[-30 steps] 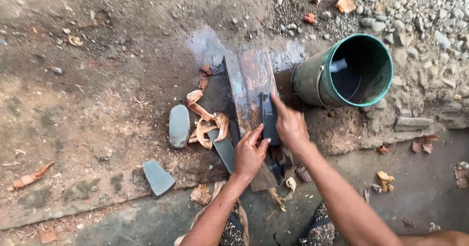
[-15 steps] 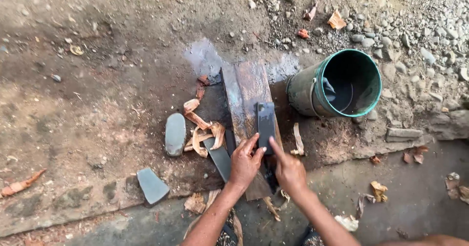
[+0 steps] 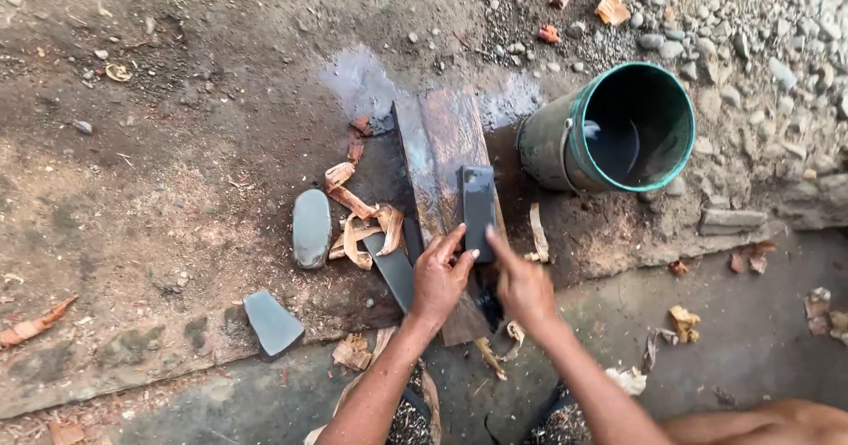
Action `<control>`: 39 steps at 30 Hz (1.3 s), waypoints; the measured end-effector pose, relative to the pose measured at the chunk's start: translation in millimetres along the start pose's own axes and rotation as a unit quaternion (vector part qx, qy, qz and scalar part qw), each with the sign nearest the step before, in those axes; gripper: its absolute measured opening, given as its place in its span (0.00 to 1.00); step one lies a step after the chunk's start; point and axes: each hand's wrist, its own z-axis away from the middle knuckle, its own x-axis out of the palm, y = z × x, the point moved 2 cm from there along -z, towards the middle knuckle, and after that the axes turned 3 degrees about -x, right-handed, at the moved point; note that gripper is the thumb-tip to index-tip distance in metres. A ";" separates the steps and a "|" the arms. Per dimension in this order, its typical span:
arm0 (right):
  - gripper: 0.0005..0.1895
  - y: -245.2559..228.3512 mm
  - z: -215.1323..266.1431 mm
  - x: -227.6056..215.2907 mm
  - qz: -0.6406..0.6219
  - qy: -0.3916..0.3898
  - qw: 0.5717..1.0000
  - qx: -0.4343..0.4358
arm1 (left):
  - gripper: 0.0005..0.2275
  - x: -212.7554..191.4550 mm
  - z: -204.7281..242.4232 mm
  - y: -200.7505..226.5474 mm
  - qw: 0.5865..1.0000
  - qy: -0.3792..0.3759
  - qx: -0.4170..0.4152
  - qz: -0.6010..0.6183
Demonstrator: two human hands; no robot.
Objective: Sharpening a small metal tool using a whetstone and water.
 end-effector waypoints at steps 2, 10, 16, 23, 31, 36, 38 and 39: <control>0.27 -11.5 -59.3 -9.8 0.031 0.017 0.999 0.014 | 0.21 -2.0 -0.6 -1.6 1.000 0.001 0.007 -0.008; 0.30 10.2 15.7 9.3 0.064 -0.035 0.997 0.013 | 0.25 -1.6 0.1 -16.6 0.999 -0.038 -0.005 0.033; 0.25 -3.9 -105.4 -14.2 0.030 -0.011 0.999 0.020 | 0.44 19.6 10.3 -2.9 0.988 -0.032 0.092 -0.121; 0.25 4.7 -110.1 -23.4 0.008 -0.018 0.997 -0.068 | 0.48 17.3 9.1 8.8 0.948 0.057 0.207 -0.235; 0.29 3.1 2.0 -2.9 0.101 -0.049 0.994 -0.016 | 0.44 10.0 11.0 -0.2 0.956 0.063 0.190 -0.213; 0.31 6.3 -75.2 -3.7 0.112 0.011 0.993 -0.046 | 0.42 8.0 13.2 -7.2 0.954 0.079 0.207 -0.203; 0.34 -2.5 -101.4 -3.0 0.116 -0.003 0.993 -0.012 | 0.42 6.0 15.2 -6.5 0.956 0.080 0.215 -0.183; 0.34 -6.1 -68.9 -0.3 0.110 -0.009 0.993 -0.031 | 0.42 3.1 15.8 -8.0 0.954 0.097 0.208 -0.192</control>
